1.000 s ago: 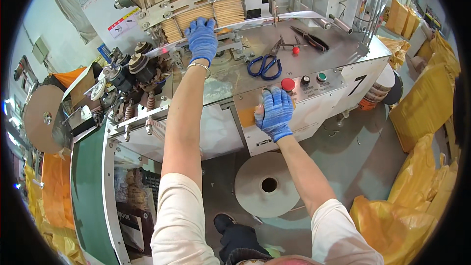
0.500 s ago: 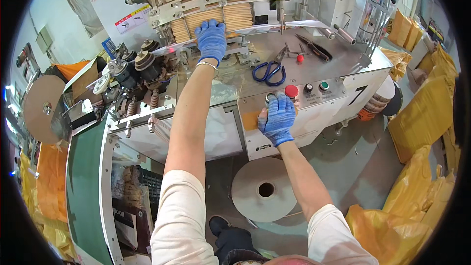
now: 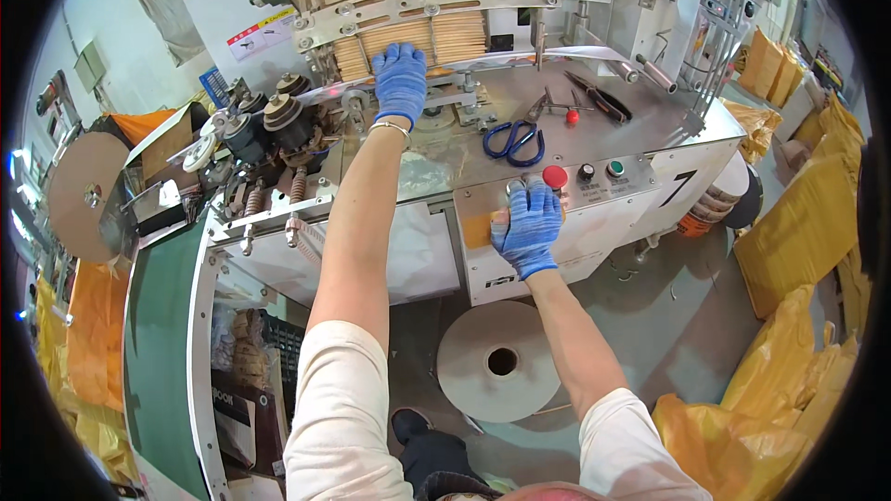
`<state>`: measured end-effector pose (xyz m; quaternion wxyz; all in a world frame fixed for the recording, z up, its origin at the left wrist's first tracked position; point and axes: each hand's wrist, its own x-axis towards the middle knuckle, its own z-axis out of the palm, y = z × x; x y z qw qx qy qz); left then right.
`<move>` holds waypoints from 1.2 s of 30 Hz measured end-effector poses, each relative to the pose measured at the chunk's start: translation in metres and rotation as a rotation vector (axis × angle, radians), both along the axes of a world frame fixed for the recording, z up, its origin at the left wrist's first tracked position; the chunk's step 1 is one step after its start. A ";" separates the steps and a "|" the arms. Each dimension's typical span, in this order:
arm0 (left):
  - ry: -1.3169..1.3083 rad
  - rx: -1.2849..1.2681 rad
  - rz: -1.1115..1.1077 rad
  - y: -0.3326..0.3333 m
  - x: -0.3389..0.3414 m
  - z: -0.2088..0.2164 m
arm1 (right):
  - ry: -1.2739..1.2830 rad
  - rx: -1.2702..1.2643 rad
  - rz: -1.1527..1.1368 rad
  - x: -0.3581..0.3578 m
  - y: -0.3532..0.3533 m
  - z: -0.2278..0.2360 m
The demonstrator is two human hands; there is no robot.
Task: Bundling thin sticks together and sealing them into plastic sleeves using a heat sealing machine.
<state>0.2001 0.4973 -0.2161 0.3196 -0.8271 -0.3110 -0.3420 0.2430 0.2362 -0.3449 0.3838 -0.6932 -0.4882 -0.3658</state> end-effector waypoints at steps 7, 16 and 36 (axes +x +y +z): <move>0.030 0.051 -0.113 -0.058 -0.078 0.000 | -0.011 -0.001 -0.005 0.000 -0.005 0.000; 0.454 -0.530 -0.499 -0.341 -0.376 -0.055 | -0.009 -0.014 0.006 -0.001 -0.004 0.001; -0.782 -0.628 1.178 -0.808 -0.767 -0.160 | 0.064 -0.410 0.705 -0.512 -0.086 0.030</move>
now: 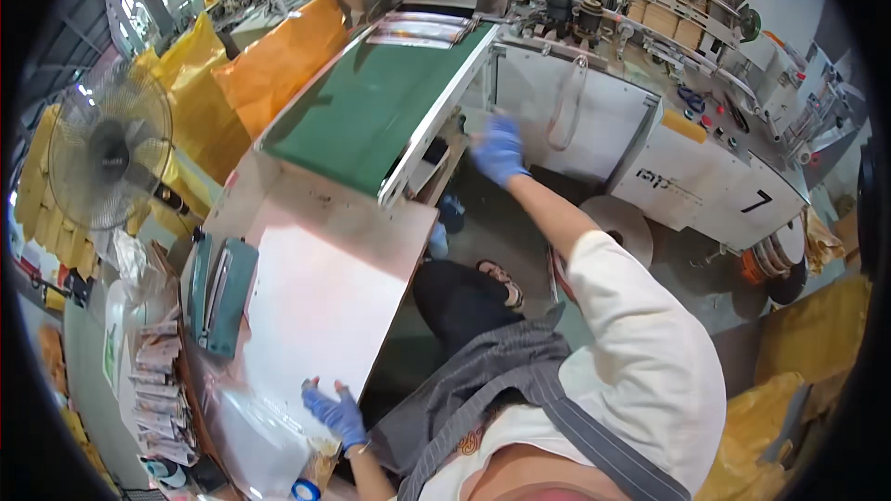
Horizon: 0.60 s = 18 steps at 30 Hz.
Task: Bundling thin sticks together and sealing them into plastic sleeves using a heat sealing machine.
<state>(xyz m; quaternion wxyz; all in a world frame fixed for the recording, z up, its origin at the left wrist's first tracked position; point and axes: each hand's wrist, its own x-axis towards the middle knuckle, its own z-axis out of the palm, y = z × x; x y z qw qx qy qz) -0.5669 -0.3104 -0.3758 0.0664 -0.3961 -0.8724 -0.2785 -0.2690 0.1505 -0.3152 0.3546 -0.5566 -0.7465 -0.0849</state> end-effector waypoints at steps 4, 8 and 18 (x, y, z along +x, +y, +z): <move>0.206 -0.009 0.110 -0.012 0.001 -0.043 | 0.089 0.218 0.308 -0.169 -0.045 0.031; 0.152 0.025 0.133 -0.025 0.002 -0.039 | -0.149 0.093 0.454 -0.259 -0.094 0.044; -0.348 0.398 -0.031 -0.061 -0.017 -0.043 | -0.571 -0.024 1.026 -0.249 -0.256 -0.139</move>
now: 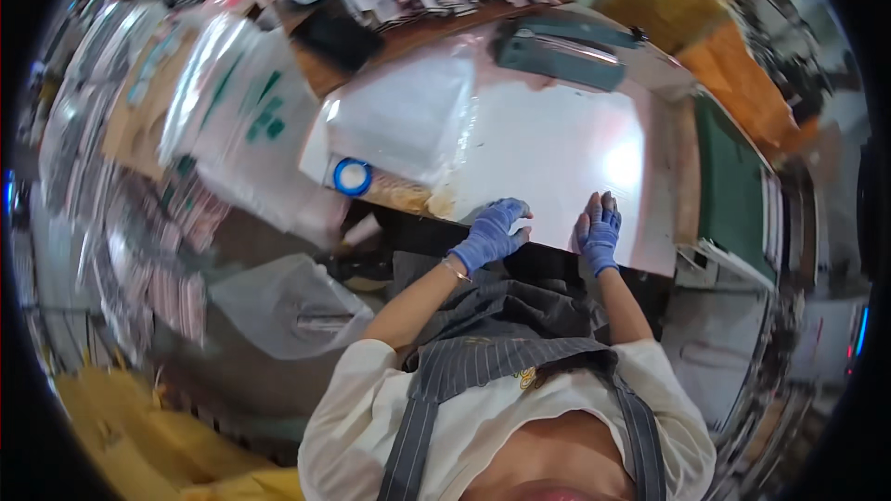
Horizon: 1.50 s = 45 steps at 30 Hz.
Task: Bundling thin sticks together and sealing them into plastic sleeves using a heat sealing machine.
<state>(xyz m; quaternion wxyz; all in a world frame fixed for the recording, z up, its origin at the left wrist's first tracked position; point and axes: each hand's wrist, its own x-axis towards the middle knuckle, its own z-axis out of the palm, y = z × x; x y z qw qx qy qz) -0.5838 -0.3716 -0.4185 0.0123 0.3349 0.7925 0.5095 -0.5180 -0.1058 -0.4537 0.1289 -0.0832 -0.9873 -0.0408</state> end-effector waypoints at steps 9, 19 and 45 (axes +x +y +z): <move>0.027 -0.115 0.458 -0.144 -0.135 0.093 | 0.015 -0.295 0.367 -0.034 -0.048 0.027; 0.293 -0.379 0.285 -0.088 -0.140 0.050 | 0.029 -0.803 0.363 -0.046 -0.064 0.029; 0.313 -0.558 0.479 -0.072 -0.065 0.076 | 0.455 -0.581 0.699 -0.156 -0.199 0.135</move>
